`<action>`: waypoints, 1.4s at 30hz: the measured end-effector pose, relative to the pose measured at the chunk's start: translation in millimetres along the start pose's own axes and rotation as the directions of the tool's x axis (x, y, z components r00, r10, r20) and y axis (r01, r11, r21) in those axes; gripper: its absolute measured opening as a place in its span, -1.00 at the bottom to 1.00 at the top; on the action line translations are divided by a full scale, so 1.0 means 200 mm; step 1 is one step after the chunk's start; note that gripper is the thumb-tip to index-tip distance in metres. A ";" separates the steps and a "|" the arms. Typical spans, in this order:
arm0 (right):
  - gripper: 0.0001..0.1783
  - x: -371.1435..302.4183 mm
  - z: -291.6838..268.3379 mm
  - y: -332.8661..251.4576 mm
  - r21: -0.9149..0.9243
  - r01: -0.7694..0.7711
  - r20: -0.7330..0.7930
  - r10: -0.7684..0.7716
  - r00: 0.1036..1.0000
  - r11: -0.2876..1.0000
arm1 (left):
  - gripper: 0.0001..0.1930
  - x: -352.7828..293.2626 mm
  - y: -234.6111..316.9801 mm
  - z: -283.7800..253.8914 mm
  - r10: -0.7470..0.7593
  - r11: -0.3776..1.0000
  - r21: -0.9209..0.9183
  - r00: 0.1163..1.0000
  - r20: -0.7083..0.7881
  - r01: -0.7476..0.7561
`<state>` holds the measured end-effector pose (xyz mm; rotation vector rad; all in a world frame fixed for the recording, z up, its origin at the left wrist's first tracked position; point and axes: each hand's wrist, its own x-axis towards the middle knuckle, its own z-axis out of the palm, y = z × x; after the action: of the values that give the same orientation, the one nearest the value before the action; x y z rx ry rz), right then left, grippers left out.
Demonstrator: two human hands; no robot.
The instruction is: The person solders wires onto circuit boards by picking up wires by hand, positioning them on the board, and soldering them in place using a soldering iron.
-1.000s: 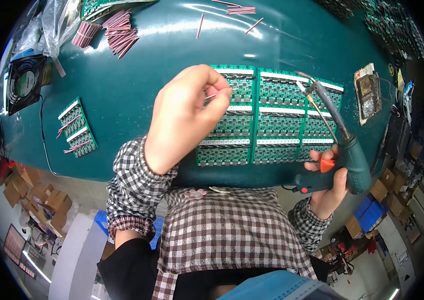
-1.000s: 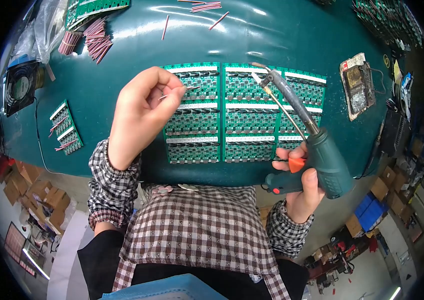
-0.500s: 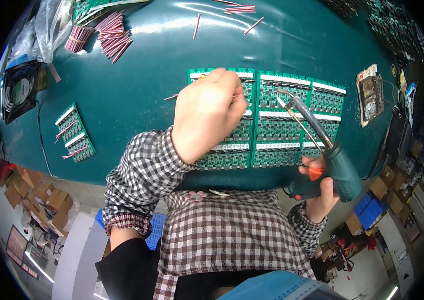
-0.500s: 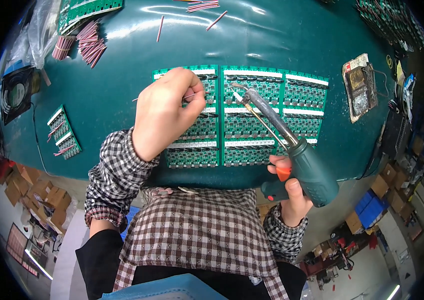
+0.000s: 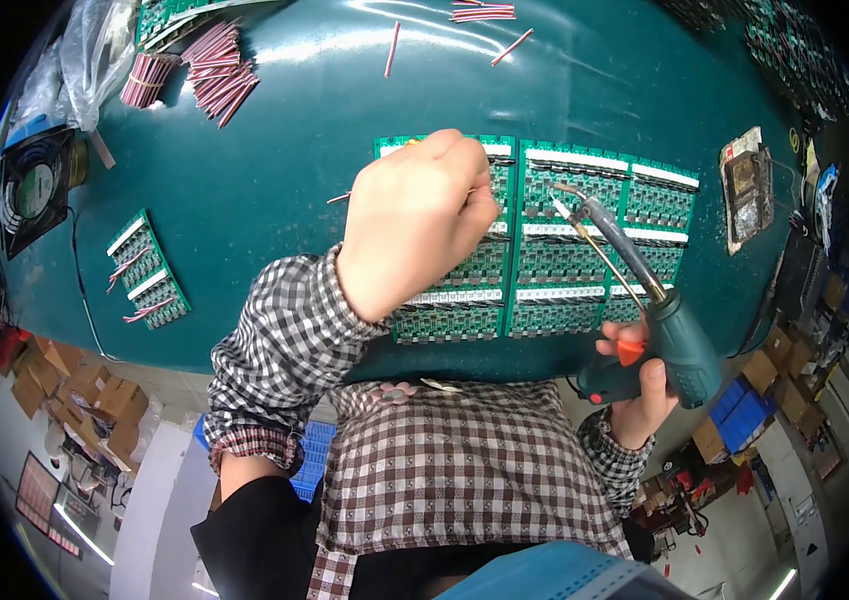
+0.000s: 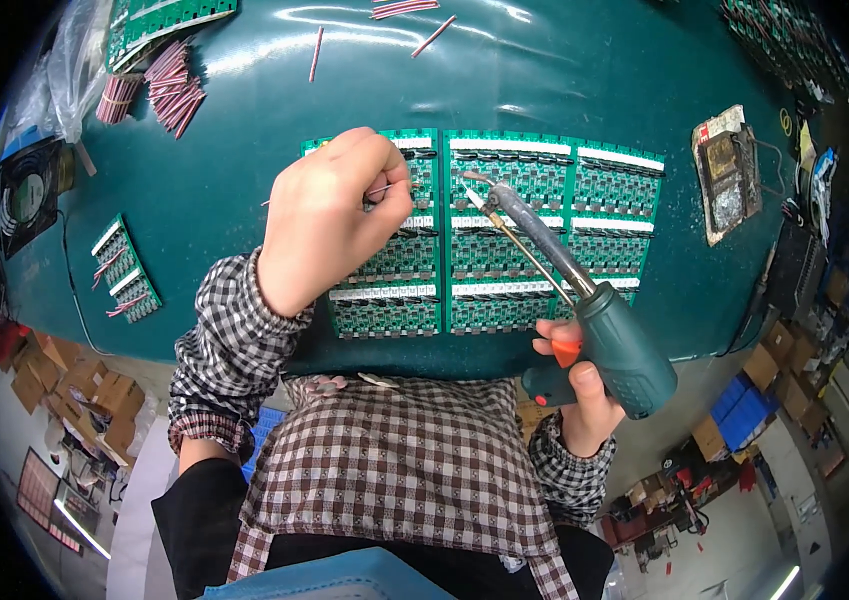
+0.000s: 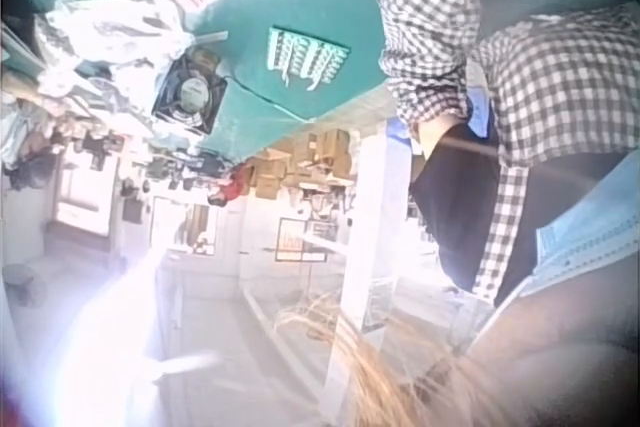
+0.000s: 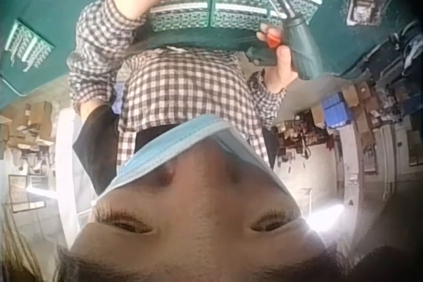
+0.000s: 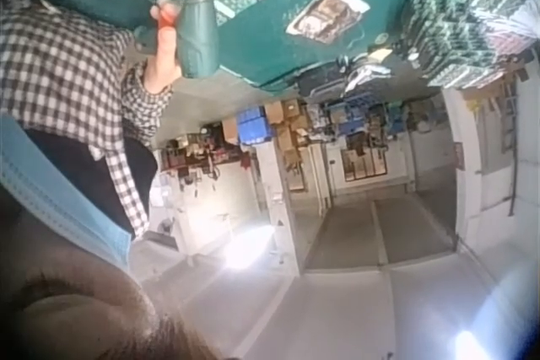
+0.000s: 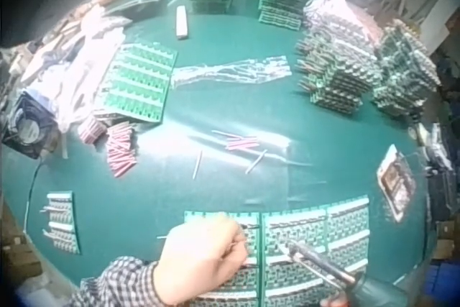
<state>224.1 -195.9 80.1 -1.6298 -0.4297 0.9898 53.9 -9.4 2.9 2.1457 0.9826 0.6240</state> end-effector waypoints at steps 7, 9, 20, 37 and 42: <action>-0.55 0.00 0.01 0.00 -0.008 0.000 0.032 0.000 0.999 1.000 | -0.89 0.02 0.01 -0.01 -0.050 0.999 0.010 0.998 0.042 0.050; -0.57 -0.01 0.00 0.01 -0.021 0.016 0.085 -0.014 0.996 1.000 | -0.89 0.02 0.01 -0.01 -0.056 0.998 -0.001 0.998 0.018 0.056; -0.55 -0.01 0.03 0.00 -0.218 0.037 0.133 -0.008 0.991 0.975 | -0.90 0.02 0.00 -0.01 -0.073 0.996 -0.059 0.997 -0.001 0.073; -0.24 -0.05 -0.02 0.07 -0.272 -0.012 0.198 0.068 0.978 0.962 | -0.89 0.01 -0.01 0.01 -0.078 0.994 -0.082 0.997 -0.018 0.076; -0.24 -0.05 -0.02 0.07 -0.290 0.021 0.206 0.041 0.978 0.957 | -0.88 0.01 -0.01 0.00 -0.072 0.995 -0.076 0.997 -0.022 0.070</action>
<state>218.8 -209.5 70.0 -1.7950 -0.7407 1.1542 54.4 -7.6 1.7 2.0326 1.0275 0.6445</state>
